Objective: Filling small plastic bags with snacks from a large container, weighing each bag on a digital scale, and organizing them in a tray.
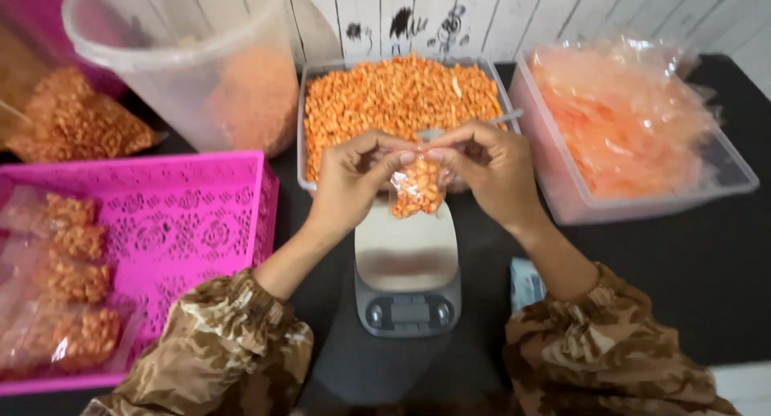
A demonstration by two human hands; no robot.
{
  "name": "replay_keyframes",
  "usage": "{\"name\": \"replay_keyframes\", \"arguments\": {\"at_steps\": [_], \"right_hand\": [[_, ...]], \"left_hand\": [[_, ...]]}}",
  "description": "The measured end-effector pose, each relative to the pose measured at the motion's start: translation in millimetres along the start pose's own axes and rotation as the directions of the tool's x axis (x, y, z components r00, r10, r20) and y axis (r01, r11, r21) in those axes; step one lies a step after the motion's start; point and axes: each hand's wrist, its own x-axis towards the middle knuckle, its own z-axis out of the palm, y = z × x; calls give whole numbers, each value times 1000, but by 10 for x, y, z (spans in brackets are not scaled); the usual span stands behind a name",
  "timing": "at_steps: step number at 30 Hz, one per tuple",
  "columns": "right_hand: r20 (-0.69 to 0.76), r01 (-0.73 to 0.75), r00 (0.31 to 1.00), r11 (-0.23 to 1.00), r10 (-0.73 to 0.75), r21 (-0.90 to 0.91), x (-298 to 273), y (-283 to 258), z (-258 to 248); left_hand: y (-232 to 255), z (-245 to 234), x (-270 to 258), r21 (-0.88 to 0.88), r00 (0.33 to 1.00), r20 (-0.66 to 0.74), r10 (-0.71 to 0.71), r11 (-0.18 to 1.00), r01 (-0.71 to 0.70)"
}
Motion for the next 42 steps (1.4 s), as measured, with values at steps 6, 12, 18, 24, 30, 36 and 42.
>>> {"name": "replay_keyframes", "arguments": {"at_steps": [6,12,18,24,30,36,42], "right_hand": [[87,97,992,993,-92,-61,-411,199,-75],[75,117,990,993,-116,-14,-722,573,15],[62,18,998,999,-15,-50,-812,964,60],[70,-63,992,895,104,-442,-805,1075,58],[105,0,992,825,72,-565,-838,1105,-17],[37,14,999,851,6,-525,-839,990,-53],[34,56,998,869,-45,-492,-866,941,-89]], "left_hand": [[-79,-2,-433,130,998,62,-5,992,-3],[-422,-78,-753,163,990,42,-136,978,128],[-680,-119,-758,228,985,100,-143,967,117],[-1061,-181,-744,421,974,161,-157,904,76],[-1038,-238,-746,594,967,201,-154,804,5],[-708,-244,-752,571,971,220,-90,819,-53],[-520,-278,-817,578,980,198,-28,810,-94]]}}
